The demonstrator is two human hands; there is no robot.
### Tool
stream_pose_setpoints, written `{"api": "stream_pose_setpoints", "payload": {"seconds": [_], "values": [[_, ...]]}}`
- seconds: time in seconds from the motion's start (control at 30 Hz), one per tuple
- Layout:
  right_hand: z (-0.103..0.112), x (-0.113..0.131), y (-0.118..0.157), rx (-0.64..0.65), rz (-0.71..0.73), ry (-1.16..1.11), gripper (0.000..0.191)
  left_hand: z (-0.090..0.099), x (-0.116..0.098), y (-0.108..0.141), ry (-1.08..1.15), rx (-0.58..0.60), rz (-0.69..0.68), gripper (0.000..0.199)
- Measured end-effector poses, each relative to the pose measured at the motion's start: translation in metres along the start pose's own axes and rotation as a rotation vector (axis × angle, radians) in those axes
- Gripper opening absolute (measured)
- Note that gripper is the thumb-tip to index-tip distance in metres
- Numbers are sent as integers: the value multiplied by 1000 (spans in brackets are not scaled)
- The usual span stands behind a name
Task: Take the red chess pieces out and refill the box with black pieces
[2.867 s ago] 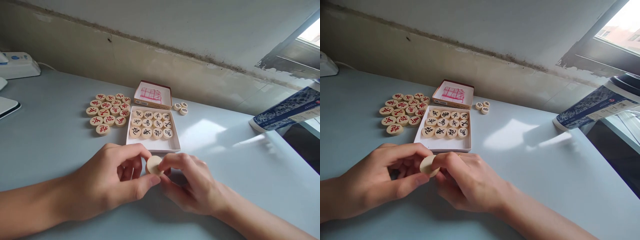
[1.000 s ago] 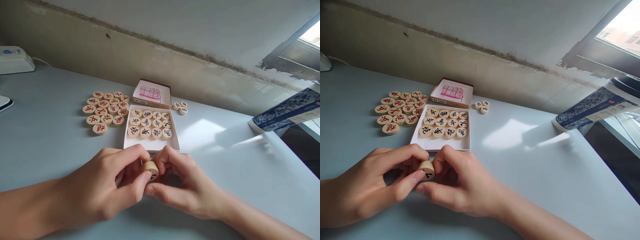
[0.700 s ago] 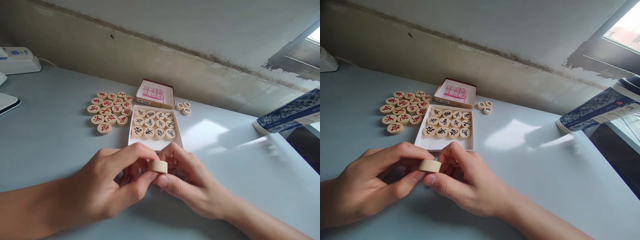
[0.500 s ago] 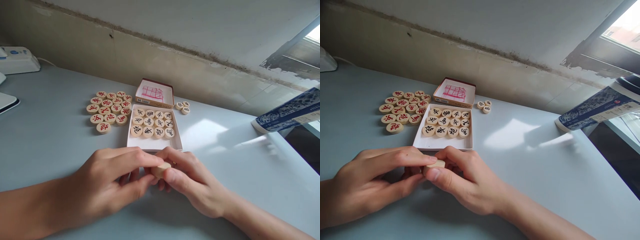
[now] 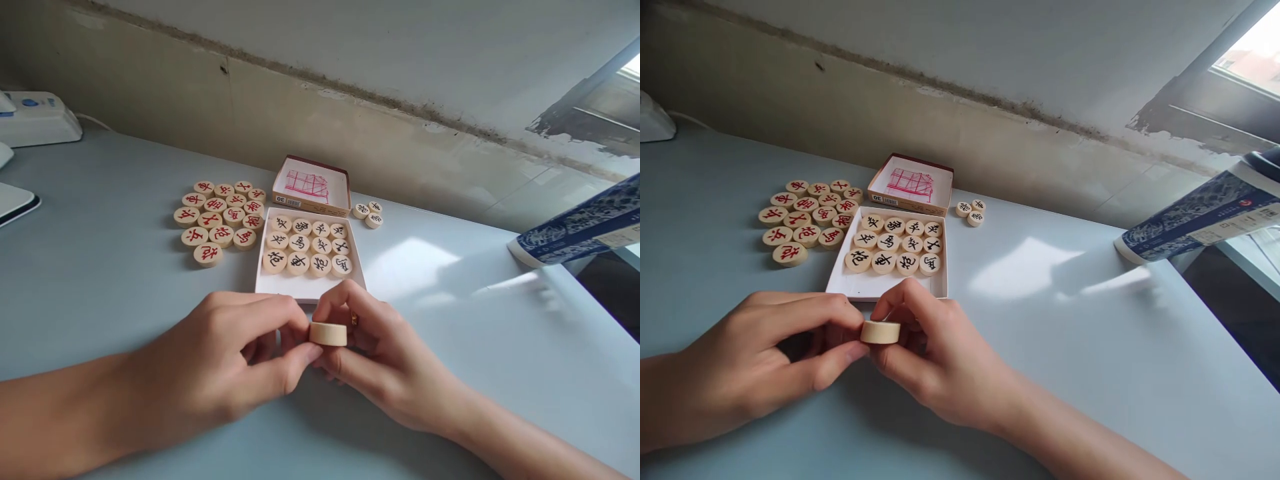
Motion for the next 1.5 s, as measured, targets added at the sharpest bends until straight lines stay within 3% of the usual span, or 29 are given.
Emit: {"api": "stream_pose_setpoints", "payload": {"seconds": [0.17,0.33,0.57,0.87,1.17,1.5], "values": [[-1,1,2,52,60,139,14,0,1,-3,-16,12,62,40],[-3,0,4,75,72,196,19,-3,4,-3,-17,81,116,43],[-3,2,0,15,42,85,27,-2,0,-4,19,96,113,23],[-2,5,1,79,43,12,26,-2,-5,-1,26,71,70,6],[-2,4,-1,79,3,4,18,-1,-6,-3,24,70,133,12],[-2,5,-2,62,43,28,13,-2,-4,-3,76,70,112,12]]}}
Point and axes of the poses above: each hand's wrist, its own y-axis away from the middle knuckle, its own z-axis out of the back of the hand, x = y × z, the point moved 4 cm from there along -y, towards the middle knuckle, and after that the axes turned 14 degrees about z, right-handed, at the moved point
